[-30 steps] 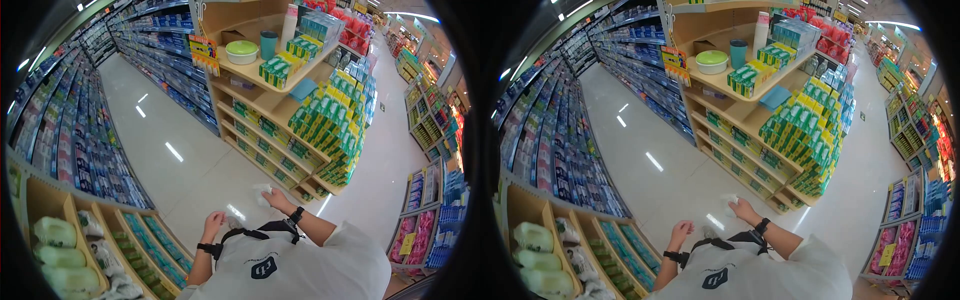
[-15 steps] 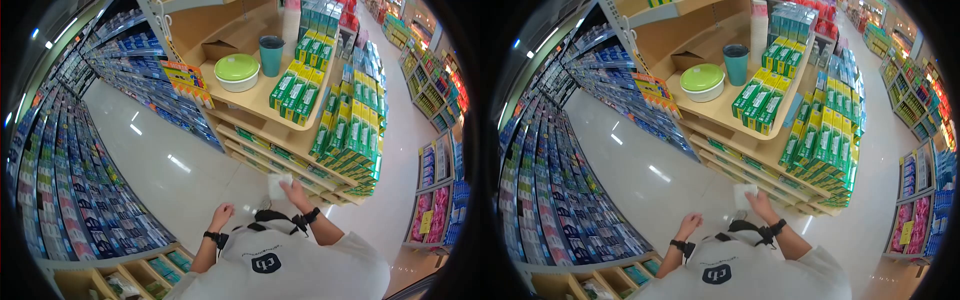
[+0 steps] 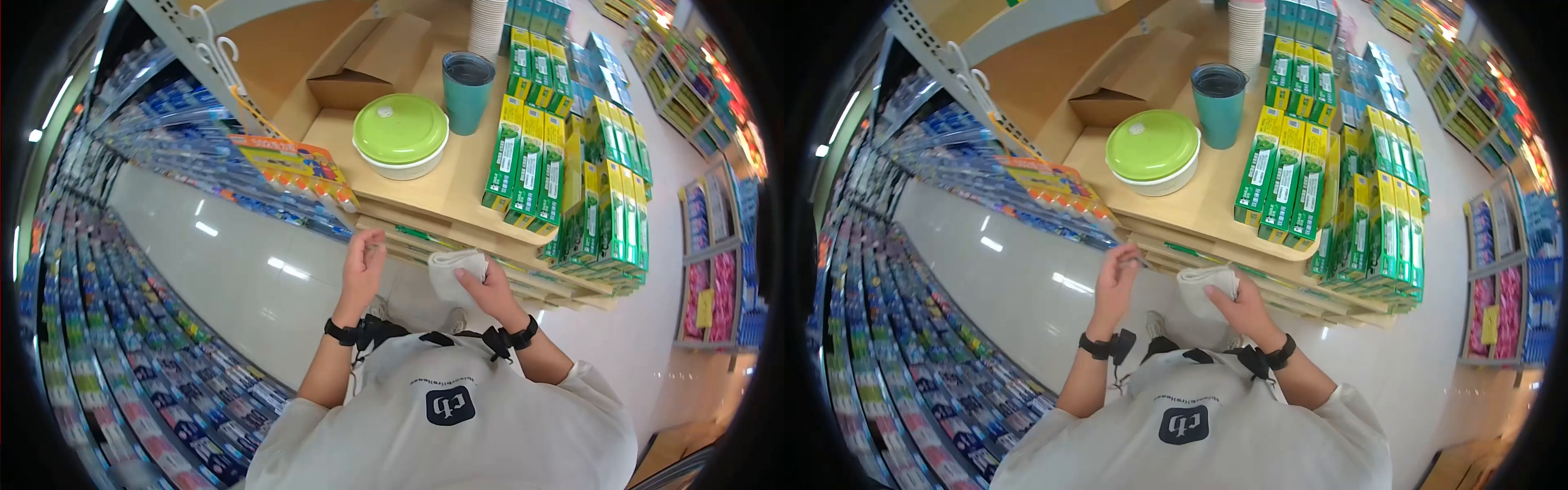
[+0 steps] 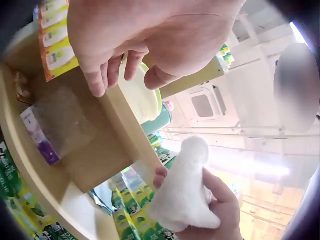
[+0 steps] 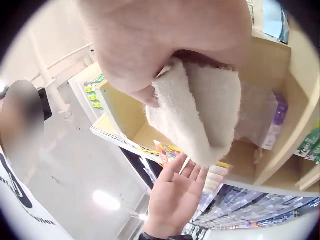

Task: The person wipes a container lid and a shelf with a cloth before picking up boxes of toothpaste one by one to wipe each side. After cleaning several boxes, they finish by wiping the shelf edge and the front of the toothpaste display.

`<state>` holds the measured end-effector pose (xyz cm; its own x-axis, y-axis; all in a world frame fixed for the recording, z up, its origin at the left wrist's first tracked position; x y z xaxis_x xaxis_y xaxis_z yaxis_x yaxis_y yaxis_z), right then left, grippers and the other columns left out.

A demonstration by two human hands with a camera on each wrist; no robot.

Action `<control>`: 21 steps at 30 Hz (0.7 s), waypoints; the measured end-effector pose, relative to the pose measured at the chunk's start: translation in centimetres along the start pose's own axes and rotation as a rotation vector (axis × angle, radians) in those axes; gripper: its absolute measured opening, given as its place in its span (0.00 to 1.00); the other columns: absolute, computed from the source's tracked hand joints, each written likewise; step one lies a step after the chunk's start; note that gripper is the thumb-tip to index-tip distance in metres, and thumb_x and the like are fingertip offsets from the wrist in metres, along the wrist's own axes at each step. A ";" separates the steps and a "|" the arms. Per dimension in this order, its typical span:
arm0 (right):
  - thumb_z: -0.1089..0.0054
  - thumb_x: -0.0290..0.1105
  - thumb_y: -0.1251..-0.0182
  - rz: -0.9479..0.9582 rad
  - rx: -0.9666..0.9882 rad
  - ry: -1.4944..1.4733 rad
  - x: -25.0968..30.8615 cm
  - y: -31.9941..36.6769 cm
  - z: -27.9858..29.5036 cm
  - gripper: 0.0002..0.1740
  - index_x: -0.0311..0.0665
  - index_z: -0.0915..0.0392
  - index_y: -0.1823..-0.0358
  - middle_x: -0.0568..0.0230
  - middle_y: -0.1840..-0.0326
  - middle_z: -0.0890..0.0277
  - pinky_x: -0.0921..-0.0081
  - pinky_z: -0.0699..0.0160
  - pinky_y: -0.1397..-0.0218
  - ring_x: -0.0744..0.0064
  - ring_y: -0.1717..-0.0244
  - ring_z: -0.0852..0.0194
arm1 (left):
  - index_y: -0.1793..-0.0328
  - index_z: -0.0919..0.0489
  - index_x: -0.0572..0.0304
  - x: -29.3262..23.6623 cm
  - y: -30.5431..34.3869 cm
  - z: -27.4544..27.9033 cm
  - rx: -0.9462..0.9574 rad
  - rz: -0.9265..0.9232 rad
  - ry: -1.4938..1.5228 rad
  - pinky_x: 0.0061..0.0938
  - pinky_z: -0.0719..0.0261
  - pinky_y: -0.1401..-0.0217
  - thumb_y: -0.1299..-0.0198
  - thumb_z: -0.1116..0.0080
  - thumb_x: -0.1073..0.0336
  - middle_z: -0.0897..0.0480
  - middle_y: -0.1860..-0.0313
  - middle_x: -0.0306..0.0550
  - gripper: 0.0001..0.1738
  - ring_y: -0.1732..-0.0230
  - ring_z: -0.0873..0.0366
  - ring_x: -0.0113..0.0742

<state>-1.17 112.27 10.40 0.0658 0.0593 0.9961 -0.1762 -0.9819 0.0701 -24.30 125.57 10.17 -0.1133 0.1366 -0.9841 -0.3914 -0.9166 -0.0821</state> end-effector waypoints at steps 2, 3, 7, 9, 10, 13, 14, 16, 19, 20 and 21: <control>0.39 0.28 0.25 0.122 -0.082 -0.076 2.8 -1.0 -2.3 0.18 0.31 0.26 0.38 0.61 0.43 0.18 0.75 0.22 0.40 0.77 0.44 0.22 | 0.28 0.32 0.65 -1.2 -2.5 0.7 0.024 -0.115 0.090 0.32 0.28 0.29 0.26 0.47 0.71 0.29 0.31 0.49 0.22 0.30 0.30 0.36; 0.39 0.28 0.25 0.113 -0.119 -0.057 3.0 -1.2 -3.1 0.18 0.31 0.26 0.38 0.61 0.43 0.18 0.75 0.22 0.40 0.77 0.44 0.22 | 0.23 0.37 0.65 -1.7 -3.3 1.4 0.103 -0.113 0.162 0.36 0.34 0.23 0.26 0.48 0.71 0.34 0.25 0.52 0.27 0.23 0.37 0.40; 0.41 0.26 0.25 0.129 -0.390 -0.267 4.6 -3.1 -5.1 0.19 0.31 0.29 0.37 0.58 0.38 0.21 0.72 0.23 0.36 0.72 0.39 0.22 | 0.18 0.45 0.66 -4.4 -5.5 2.9 0.234 -0.159 0.315 0.40 0.44 0.17 0.26 0.49 0.73 0.44 0.17 0.55 0.33 0.16 0.47 0.45; 0.41 0.27 0.26 0.163 -0.379 -0.428 6.4 -4.9 -5.2 0.22 0.32 0.30 0.33 0.58 0.36 0.23 0.69 0.22 0.33 0.69 0.37 0.22 | 0.15 0.55 0.68 -5.0 -6.4 3.1 0.267 -0.255 0.350 0.40 0.60 0.13 0.25 0.52 0.72 0.54 0.13 0.59 0.38 0.12 0.59 0.48; 0.41 0.27 0.27 0.185 -0.337 -0.425 8.3 -5.9 -5.5 0.25 0.32 0.31 0.31 0.57 0.36 0.23 0.69 0.22 0.33 0.68 0.37 0.22 | 0.15 0.55 0.68 -4.9 -6.9 2.8 0.292 -0.248 0.359 0.40 0.60 0.13 0.25 0.52 0.72 0.54 0.13 0.59 0.38 0.12 0.59 0.48; 0.40 0.28 0.29 0.189 -0.268 -0.490 10.5 -9.8 -6.0 0.30 0.31 0.34 0.27 0.55 0.36 0.22 0.68 0.23 0.33 0.67 0.37 0.21 | 0.14 0.60 0.71 -5.1 -9.1 1.2 0.204 -0.208 0.230 0.47 0.63 0.13 0.24 0.49 0.64 0.60 0.13 0.65 0.43 0.13 0.60 0.54; 0.40 0.28 0.30 0.185 -0.212 -0.554 11.2 -11.1 -6.0 0.32 0.30 0.35 0.26 0.54 0.36 0.22 0.68 0.23 0.33 0.66 0.37 0.21 | 0.14 0.61 0.72 -5.6 -9.9 0.9 0.132 -0.183 0.135 0.45 0.63 0.13 0.24 0.49 0.61 0.59 0.13 0.67 0.45 0.13 0.60 0.56; 0.41 0.28 0.31 0.156 -0.293 -0.508 10.0 -13.3 -5.4 0.31 0.30 0.34 0.27 0.54 0.37 0.22 0.68 0.21 0.34 0.65 0.38 0.20 | 0.15 0.62 0.73 -4.8 -12.0 -0.4 0.051 -0.174 0.050 0.43 0.64 0.13 0.24 0.48 0.57 0.57 0.14 0.69 0.46 0.13 0.61 0.58; 0.41 0.27 0.31 0.130 -0.344 -0.515 9.5 -14.6 -5.2 0.28 0.30 0.31 0.30 0.54 0.39 0.20 0.67 0.19 0.37 0.64 0.41 0.18 | 0.15 0.60 0.74 -4.7 -15.3 -1.2 -0.064 -0.094 0.277 0.39 0.60 0.14 0.26 0.46 0.53 0.54 0.15 0.70 0.49 0.13 0.59 0.59; 0.40 0.28 0.31 0.122 -0.326 -0.561 9.3 -14.7 -5.1 0.27 0.30 0.30 0.31 0.55 0.40 0.20 0.67 0.17 0.39 0.64 0.42 0.17 | 0.16 0.57 0.74 -4.7 -15.8 -1.5 -0.128 -0.069 0.237 0.39 0.55 0.15 0.26 0.45 0.52 0.50 0.16 0.70 0.48 0.15 0.53 0.59; 0.40 0.29 0.32 0.089 -0.288 -0.524 9.5 -14.6 -5.0 0.36 0.33 0.37 0.23 0.58 0.39 0.20 0.68 0.19 0.37 0.68 0.43 0.17 | 0.17 0.54 0.74 -5.0 -16.2 -1.7 -0.193 -0.041 0.196 0.39 0.50 0.17 0.26 0.44 0.51 0.46 0.18 0.70 0.47 0.17 0.48 0.58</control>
Point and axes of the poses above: each hand's wrist, its own y-axis away from the middle knuckle, its own z-axis out of the back of the hand, x = y × z, the point moved 1 cm from there along -y, towards the middle knuckle
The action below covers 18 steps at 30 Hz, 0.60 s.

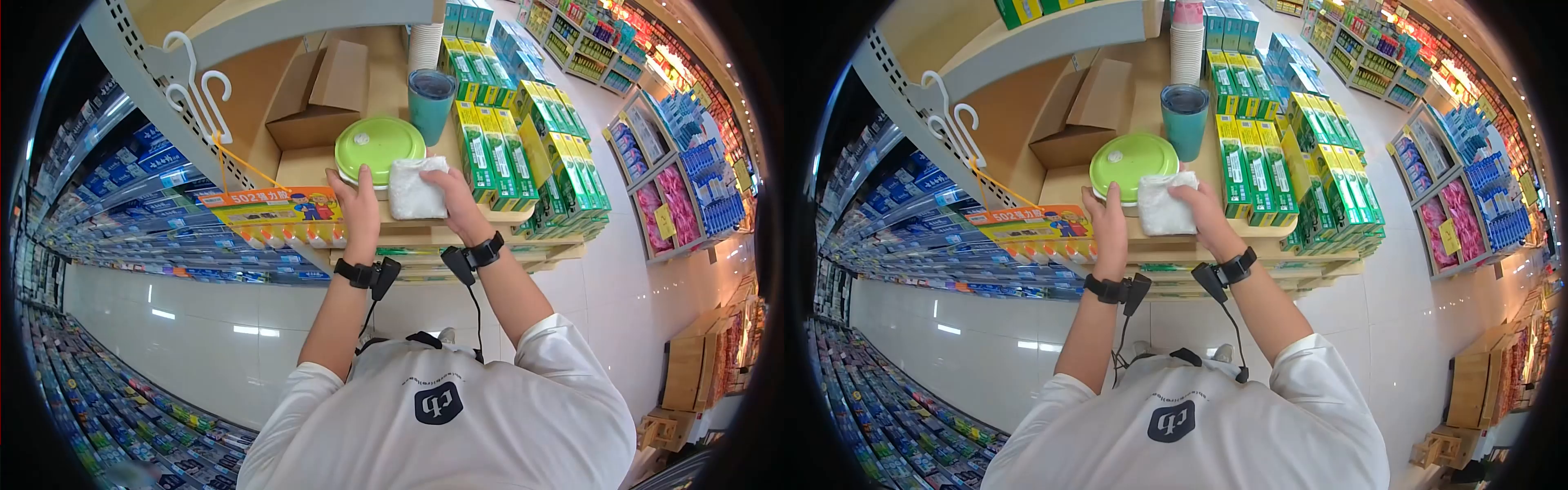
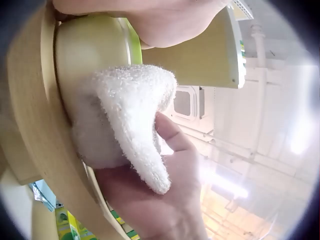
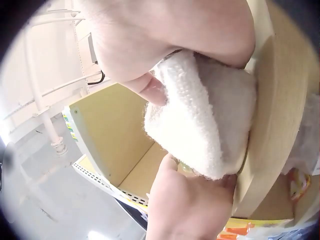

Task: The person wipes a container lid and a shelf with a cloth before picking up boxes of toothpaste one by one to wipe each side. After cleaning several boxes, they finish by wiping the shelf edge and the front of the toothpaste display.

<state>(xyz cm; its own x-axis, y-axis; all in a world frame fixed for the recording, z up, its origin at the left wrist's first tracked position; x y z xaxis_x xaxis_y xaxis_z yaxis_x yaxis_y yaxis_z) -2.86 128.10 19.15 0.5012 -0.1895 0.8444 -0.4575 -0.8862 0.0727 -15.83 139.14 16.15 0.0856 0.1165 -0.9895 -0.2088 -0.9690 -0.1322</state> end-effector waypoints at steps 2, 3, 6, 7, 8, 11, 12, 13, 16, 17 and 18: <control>0.40 0.28 0.31 0.012 0.008 0.016 -0.3 0.1 0.5 0.31 0.32 0.33 0.27 0.58 0.40 0.20 0.68 0.18 0.39 0.67 0.44 0.17 | 0.19 0.50 0.73 0.4 -0.7 0.1 0.059 -0.016 0.006 0.40 0.45 0.19 0.27 0.43 0.50 0.43 0.20 0.69 0.45 0.20 0.42 0.57; 0.39 0.28 0.31 0.024 0.007 0.028 -0.4 0.3 0.2 0.27 0.31 0.30 0.31 0.57 0.42 0.19 0.68 0.16 0.41 0.66 0.45 0.16 | 0.20 0.46 0.73 0.2 -0.8 0.3 0.127 -0.026 0.008 0.41 0.41 0.21 0.27 0.43 0.49 0.40 0.22 0.67 0.43 0.24 0.37 0.57; 0.40 0.25 0.30 0.095 -0.010 0.045 -0.5 2.5 -0.5 0.31 0.30 0.34 0.26 0.58 0.39 0.20 0.71 0.18 0.39 0.69 0.43 0.18 | 0.24 0.41 0.70 -0.5 0.4 0.8 0.112 0.004 0.026 0.39 0.36 0.25 0.27 0.42 0.53 0.35 0.26 0.61 0.36 0.28 0.33 0.50; 0.40 0.25 0.30 0.093 -0.012 0.034 -1.1 3.1 -0.3 0.31 0.30 0.34 0.26 0.58 0.39 0.20 0.71 0.18 0.39 0.69 0.43 0.18 | 0.24 0.41 0.70 -0.9 0.9 1.0 0.115 0.004 0.015 0.39 0.36 0.25 0.27 0.42 0.53 0.35 0.26 0.61 0.36 0.28 0.33 0.50; 0.41 0.24 0.30 0.140 0.020 0.027 -1.6 3.9 0.1 0.33 0.30 0.38 0.24 0.59 0.38 0.21 0.71 0.20 0.37 0.70 0.41 0.20 | 0.24 0.41 0.68 -1.2 1.7 1.1 0.122 -0.063 0.069 0.38 0.36 0.25 0.27 0.41 0.56 0.35 0.26 0.59 0.35 0.28 0.33 0.48; 0.41 0.22 0.30 0.194 0.082 0.040 -2.1 6.3 0.8 0.38 0.28 0.44 0.20 0.59 0.34 0.24 0.72 0.26 0.31 0.71 0.35 0.24 | 0.24 0.42 0.64 -2.2 3.3 1.8 0.171 -0.142 0.177 0.37 0.36 0.25 0.27 0.41 0.61 0.35 0.27 0.55 0.33 0.28 0.34 0.44; 0.42 0.23 0.29 0.243 0.070 0.095 -2.0 7.3 0.8 0.38 0.28 0.45 0.20 0.58 0.33 0.25 0.71 0.27 0.31 0.71 0.35 0.25 | 0.23 0.44 0.62 -2.5 3.9 2.0 0.213 -0.161 0.232 0.36 0.37 0.25 0.28 0.41 0.63 0.36 0.27 0.53 0.34 0.28 0.34 0.42; 0.42 0.23 0.28 0.294 0.057 0.151 -1.8 8.2 0.8 0.38 0.27 0.45 0.20 0.58 0.33 0.25 0.71 0.28 0.30 0.71 0.34 0.26 | 0.23 0.44 0.62 -3.1 4.7 2.2 0.213 -0.151 0.230 0.36 0.37 0.25 0.28 0.41 0.63 0.36 0.27 0.53 0.34 0.28 0.34 0.42; 0.42 0.25 0.26 0.412 0.087 0.195 -0.3 10.5 0.8 0.35 0.27 0.43 0.22 0.58 0.33 0.25 0.71 0.30 0.29 0.72 0.35 0.26 | 0.22 0.47 0.56 -5.1 6.4 2.6 0.257 0.110 0.549 0.36 0.34 0.24 0.28 0.42 0.65 0.37 0.27 0.52 0.36 0.27 0.34 0.42; 0.42 0.25 0.26 0.410 0.082 0.196 -0.2 10.7 1.8 0.35 0.27 0.43 0.22 0.58 0.33 0.25 0.71 0.30 0.29 0.72 0.35 0.26 | 0.21 0.48 0.54 -5.7 6.8 2.8 0.281 0.175 0.576 0.36 0.33 0.25 0.30 0.42 0.66 0.36 0.27 0.51 0.37 0.27 0.34 0.41; 0.42 0.26 0.26 0.380 0.088 0.205 -0.3 10.9 3.2 0.33 0.27 0.42 0.23 0.57 0.32 0.25 0.70 0.30 0.29 0.71 0.34 0.26 | 0.21 0.49 0.52 -5.8 7.0 3.0 0.303 0.242 0.605 0.36 0.31 0.25 0.32 0.42 0.68 0.36 0.28 0.50 0.38 0.27 0.34 0.41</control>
Point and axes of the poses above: each hand's wrist, its own y-axis away from the middle knuckle, its own z-axis out of the back of the hand, x = y × z, the point moved 1 cm from there along -y, towards the middle knuckle
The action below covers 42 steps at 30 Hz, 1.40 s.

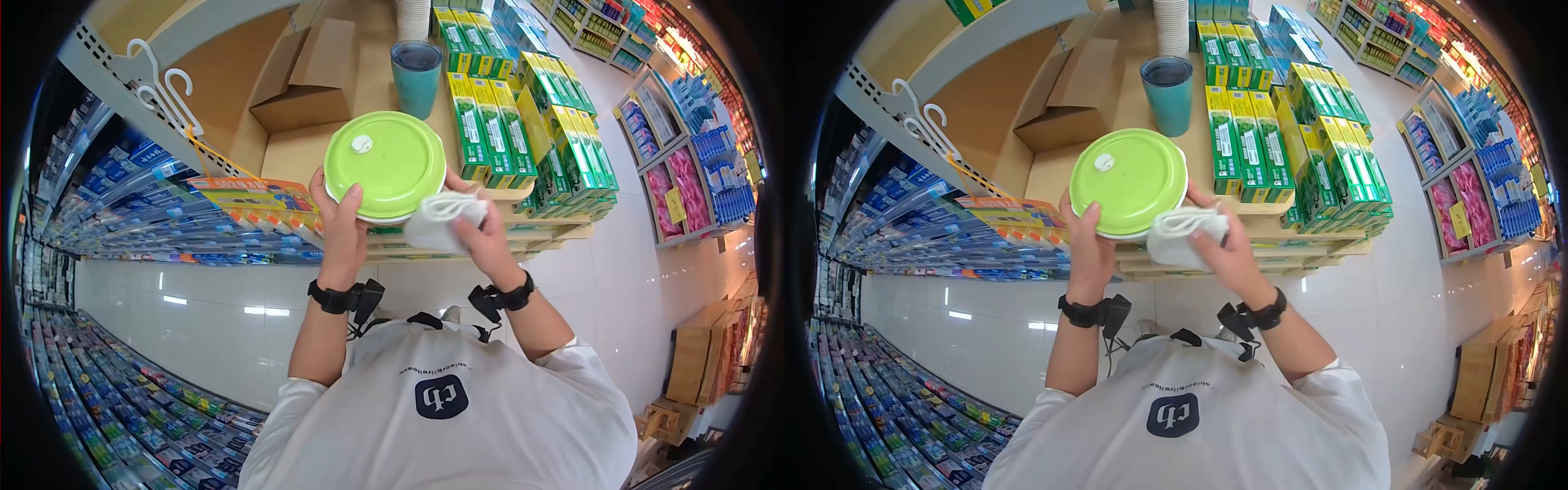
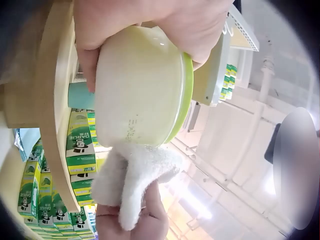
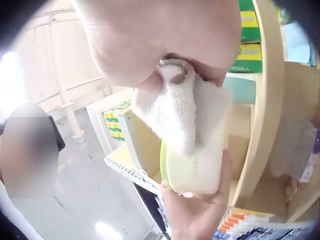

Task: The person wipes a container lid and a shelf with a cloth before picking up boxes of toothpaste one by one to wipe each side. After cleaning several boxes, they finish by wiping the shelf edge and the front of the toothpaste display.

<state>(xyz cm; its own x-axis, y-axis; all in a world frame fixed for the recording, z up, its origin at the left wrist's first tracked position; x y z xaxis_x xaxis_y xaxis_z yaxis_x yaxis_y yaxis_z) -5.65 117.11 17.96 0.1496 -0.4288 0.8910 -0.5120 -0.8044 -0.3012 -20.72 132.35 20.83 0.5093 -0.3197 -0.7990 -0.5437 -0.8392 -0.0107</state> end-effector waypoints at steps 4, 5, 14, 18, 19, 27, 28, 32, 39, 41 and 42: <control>0.44 0.26 0.23 0.083 -0.288 0.149 3.9 0.7 2.5 0.25 0.31 0.35 0.28 0.51 0.29 0.27 0.66 0.31 0.27 0.66 0.31 0.27 | 0.20 0.47 0.51 1.3 0.2 0.9 0.038 -0.001 0.093 0.37 0.27 0.27 0.35 0.43 0.69 0.35 0.28 0.49 0.39 0.27 0.33 0.41; 0.45 0.25 0.24 0.239 -0.488 0.244 5.2 0.8 2.3 0.24 0.32 0.32 0.29 0.49 0.29 0.28 0.63 0.31 0.26 0.62 0.29 0.28 | 0.20 0.47 0.52 1.8 0.8 0.7 0.020 -0.004 0.037 0.36 0.27 0.27 0.36 0.43 0.68 0.35 0.28 0.49 0.39 0.28 0.32 0.41; 0.38 0.19 0.44 0.440 0.171 1.226 4.6 0.2 -3.0 0.35 0.46 0.23 0.31 0.52 0.23 0.33 0.46 0.53 0.17 0.41 0.19 0.44 | 0.24 0.40 0.53 3.5 1.0 0.3 -0.017 0.097 0.009 0.38 0.24 0.29 0.34 0.45 0.63 0.28 0.31 0.49 0.33 0.31 0.26 0.41; 0.38 0.17 0.41 0.445 0.095 1.038 3.8 -2.0 -1.6 0.32 0.44 0.22 0.33 0.50 0.23 0.33 0.50 0.47 0.18 0.41 0.20 0.44 | 0.22 0.43 0.57 3.0 0.8 0.4 0.013 0.112 -0.005 0.33 0.25 0.31 0.35 0.43 0.65 0.29 0.33 0.47 0.37 0.33 0.27 0.36; 0.38 0.17 0.40 0.441 0.079 0.983 3.9 -2.4 -1.6 0.31 0.43 0.22 0.33 0.50 0.23 0.33 0.52 0.46 0.18 0.40 0.20 0.44 | 0.22 0.43 0.57 2.8 0.7 0.5 0.010 0.115 -0.006 0.33 0.25 0.31 0.35 0.43 0.65 0.29 0.33 0.47 0.37 0.33 0.27 0.36; 0.43 0.23 0.26 0.256 0.021 0.581 3.5 -5.0 -0.5 0.21 0.38 0.24 0.32 0.53 0.24 0.31 0.64 0.42 0.20 0.55 0.20 0.40 | 0.26 0.32 0.63 2.0 -0.3 1.5 0.114 0.274 0.097 0.36 0.27 0.27 0.29 0.48 0.52 0.23 0.30 0.49 0.31 0.30 0.24 0.38; 0.44 0.24 0.24 0.145 0.007 0.436 3.7 -5.3 -0.4 0.20 0.38 0.24 0.32 0.53 0.24 0.31 0.65 0.42 0.20 0.56 0.20 0.39 | 0.26 0.32 0.63 1.6 -0.3 1.5 0.113 0.273 0.098 0.36 0.27 0.27 0.29 0.48 0.52 0.23 0.30 0.49 0.31 0.30 0.24 0.38; 0.43 0.24 0.26 0.084 0.033 0.347 4.1 -4.9 -0.7 0.22 0.39 0.24 0.32 0.53 0.25 0.29 0.64 0.45 0.19 0.56 0.20 0.39 | 0.26 0.32 0.63 0.9 -0.2 1.6 0.170 0.310 0.074 0.36 0.27 0.27 0.29 0.48 0.53 0.23 0.30 0.50 0.31 0.30 0.24 0.39; 0.40 0.18 0.42 0.464 0.335 1.142 7.0 -1.7 -4.1 0.30 0.44 0.22 0.35 0.58 0.27 0.26 0.45 0.52 0.17 0.49 0.21 0.38 | 0.24 0.37 0.64 1.0 -0.2 1.2 0.136 0.094 0.006 0.34 0.26 0.29 0.32 0.47 0.69 0.26 0.33 0.50 0.30 0.33 0.25 0.39; 0.40 0.19 0.44 0.425 0.416 1.159 7.2 -1.4 -4.6 0.30 0.45 0.20 0.37 0.60 0.28 0.25 0.41 0.51 0.18 0.49 0.21 0.38 | 0.23 0.38 0.64 1.0 0.1 0.9 0.126 0.083 0.016 0.34 0.26 0.29 0.33 0.47 0.70 0.27 0.32 0.51 0.31 0.32 0.26 0.39; 0.40 0.19 0.44 0.428 0.416 1.160 7.2 -1.6 -4.3 0.30 0.45 0.20 0.37 0.60 0.28 0.25 0.41 0.51 0.18 0.49 0.21 0.38 | 0.23 0.39 0.64 1.0 0.2 0.9 0.115 0.076 0.026 0.34 0.27 0.28 0.33 0.47 0.72 0.27 0.31 0.51 0.32 0.32 0.27 0.39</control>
Point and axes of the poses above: each hand's wrist, its own y-axis away from the middle knuckle, its own z-axis out of the back of the hand, x = y × z, the point moved 1 cm from there along -y, towards the middle knuckle
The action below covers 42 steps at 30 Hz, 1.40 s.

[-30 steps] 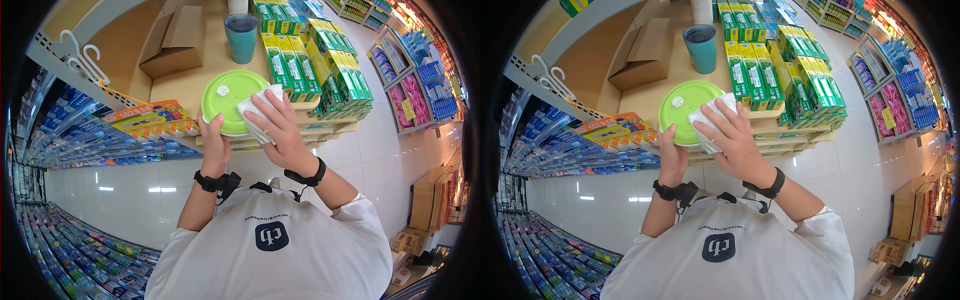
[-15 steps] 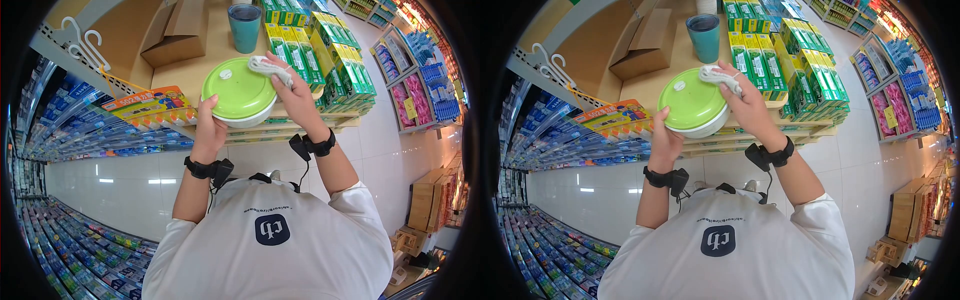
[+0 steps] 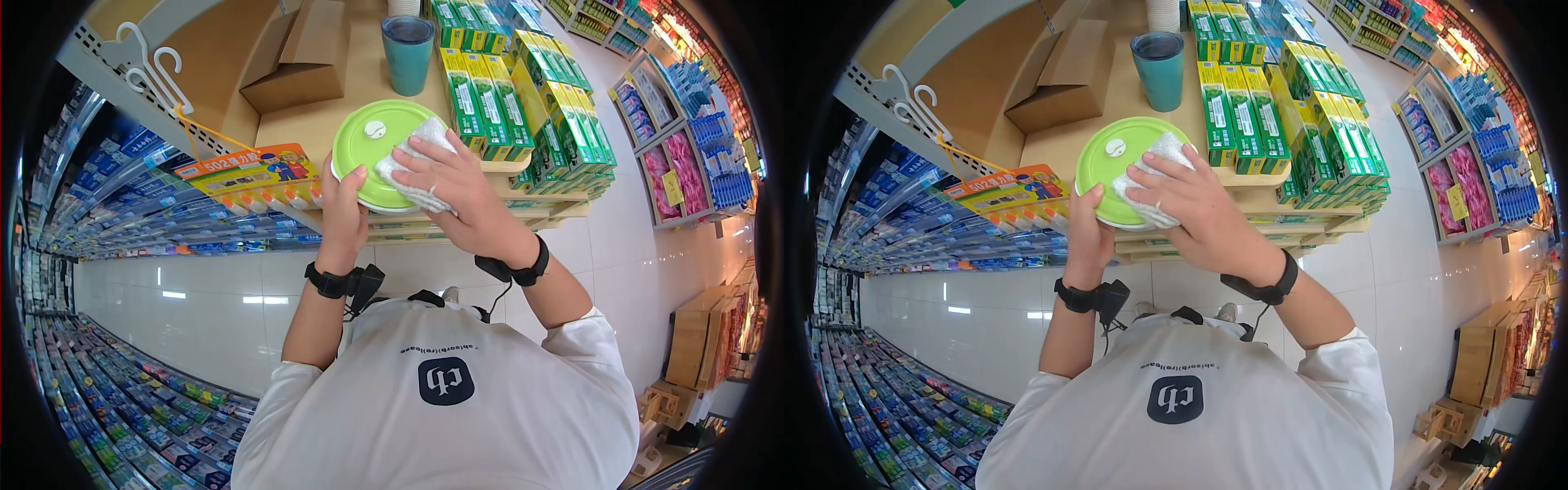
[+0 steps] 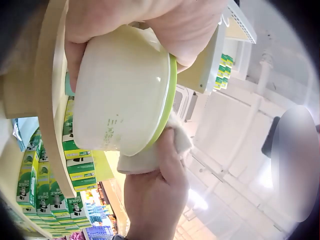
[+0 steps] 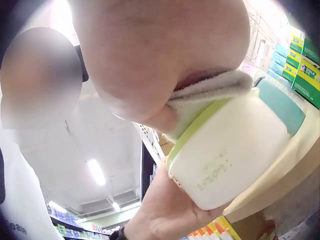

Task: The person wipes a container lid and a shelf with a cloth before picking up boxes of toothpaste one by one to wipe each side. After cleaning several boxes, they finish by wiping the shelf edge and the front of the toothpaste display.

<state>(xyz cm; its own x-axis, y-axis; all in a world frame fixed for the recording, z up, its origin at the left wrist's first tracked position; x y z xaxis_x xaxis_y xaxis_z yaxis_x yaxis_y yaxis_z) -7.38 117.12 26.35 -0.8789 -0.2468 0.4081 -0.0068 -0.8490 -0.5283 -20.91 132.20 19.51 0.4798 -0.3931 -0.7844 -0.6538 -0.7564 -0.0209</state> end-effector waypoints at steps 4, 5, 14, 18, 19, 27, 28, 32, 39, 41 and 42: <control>0.43 0.18 0.35 -0.074 -0.012 0.003 -3.5 -0.6 0.1 0.28 0.42 0.23 0.33 0.56 0.22 0.32 0.50 0.51 0.16 0.48 0.18 0.44 | 0.21 0.42 0.64 0.5 0.7 -0.2 0.013 -0.059 -0.162 0.34 0.28 0.27 0.35 0.46 0.73 0.29 0.29 0.53 0.36 0.30 0.28 0.41; 0.45 0.18 0.33 -0.136 -0.062 -0.035 -4.2 -1.0 0.2 0.28 0.41 0.24 0.32 0.55 0.22 0.33 0.53 0.49 0.16 0.48 0.17 0.45 | 0.20 0.43 0.64 0.6 0.6 -0.2 0.028 -0.030 -0.148 0.34 0.28 0.26 0.36 0.45 0.73 0.30 0.29 0.53 0.38 0.30 0.28 0.41; 0.48 0.20 0.28 -0.180 -0.004 -0.268 -5.4 -2.4 1.1 0.24 0.39 0.24 0.32 0.49 0.25 0.31 0.61 0.37 0.21 0.49 0.21 0.38 | 0.19 0.43 0.65 0.1 1.9 0.3 0.172 0.148 -0.140 0.35 0.27 0.27 0.39 0.45 0.72 0.30 0.28 0.54 0.41 0.28 0.29 0.41; 0.47 0.19 0.28 -0.313 0.050 -0.460 -5.1 -1.6 1.3 0.23 0.39 0.24 0.33 0.50 0.25 0.30 0.63 0.37 0.21 0.51 0.23 0.36 | 0.19 0.41 0.64 0.1 2.6 0.1 0.140 0.201 -0.085 0.35 0.27 0.27 0.39 0.44 0.69 0.29 0.29 0.53 0.40 0.29 0.28 0.41; 0.47 0.19 0.28 -0.346 0.013 -0.510 -4.9 -1.2 1.3 0.23 0.39 0.24 0.34 0.50 0.25 0.30 0.63 0.37 0.21 0.50 0.23 0.36 | 0.20 0.41 0.64 0.2 2.6 0.1 0.135 0.180 -0.093 0.35 0.27 0.27 0.39 0.44 0.68 0.28 0.30 0.52 0.39 0.29 0.28 0.41; 0.44 0.14 0.41 -0.136 -0.029 -0.108 -1.9 1.8 1.7 0.27 0.40 0.21 0.39 0.57 0.26 0.28 0.51 0.45 0.18 0.50 0.21 0.39 | 0.21 0.40 0.61 0.8 1.3 0.5 0.017 0.099 -0.003 0.34 0.24 0.31 0.35 0.45 0.67 0.27 0.32 0.50 0.35 0.32 0.26 0.39; 0.43 0.13 0.44 -0.089 -0.027 -0.023 -1.3 2.1 1.4 0.29 0.41 0.21 0.40 0.59 0.26 0.28 0.47 0.47 0.18 0.51 0.21 0.39 | 0.21 0.41 0.60 0.8 1.2 0.4 -0.007 0.070 0.003 0.34 0.24 0.32 0.34 0.45 0.67 0.27 0.32 0.49 0.35 0.33 0.26 0.38; 0.39 0.18 0.45 -0.013 -0.042 0.093 1.7 2.2 -0.7 0.29 0.44 0.21 0.39 0.65 0.28 0.27 0.44 0.46 0.18 0.55 0.22 0.37 | 0.21 0.40 0.57 1.2 1.2 -0.1 -0.061 0.030 -0.064 0.32 0.24 0.33 0.33 0.45 0.67 0.28 0.32 0.49 0.34 0.33 0.26 0.38; 0.41 0.27 0.39 0.093 -0.118 0.249 2.0 2.3 -3.3 0.26 0.49 0.21 0.37 0.67 0.25 0.29 0.48 0.44 0.18 0.59 0.22 0.37 | 0.20 0.42 0.57 2.4 1.0 0.0 -0.091 0.046 0.001 0.31 0.24 0.33 0.32 0.46 0.69 0.28 0.31 0.49 0.35 0.33 0.27 0.38; 0.42 0.27 0.38 0.136 -0.099 0.266 1.0 2.7 -2.8 0.25 0.49 0.20 0.38 0.67 0.26 0.28 0.50 0.42 0.19 0.59 0.23 0.36 | 0.20 0.42 0.58 2.3 1.0 0.0 -0.105 0.003 -0.015 0.31 0.25 0.33 0.32 0.46 0.69 0.29 0.31 0.49 0.35 0.33 0.27 0.38; 0.42 0.27 0.38 0.151 -0.098 0.259 0.4 3.1 -2.4 0.25 0.49 0.20 0.38 0.67 0.26 0.28 0.50 0.42 0.19 0.59 0.23 0.36 | 0.20 0.42 0.58 2.3 0.9 0.3 -0.091 0.005 -0.020 0.32 0.25 0.32 0.32 0.46 0.70 0.29 0.30 0.49 0.35 0.32 0.28 0.38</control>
<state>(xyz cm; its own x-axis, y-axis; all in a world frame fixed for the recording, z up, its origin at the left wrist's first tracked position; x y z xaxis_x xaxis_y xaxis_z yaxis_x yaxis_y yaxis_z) -8.87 115.46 23.08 -0.9656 -0.2290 0.1234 0.0981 -0.7599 -0.6426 -20.56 130.76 17.51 0.4643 -0.3876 -0.7964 -0.6001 -0.7990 0.0390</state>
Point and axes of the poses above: each hand's wrist, its own y-axis away from the middle knuckle, its own z-axis out of the back of the hand, x = y × z, the point moved 1 cm from there along -y, towards the middle knuckle
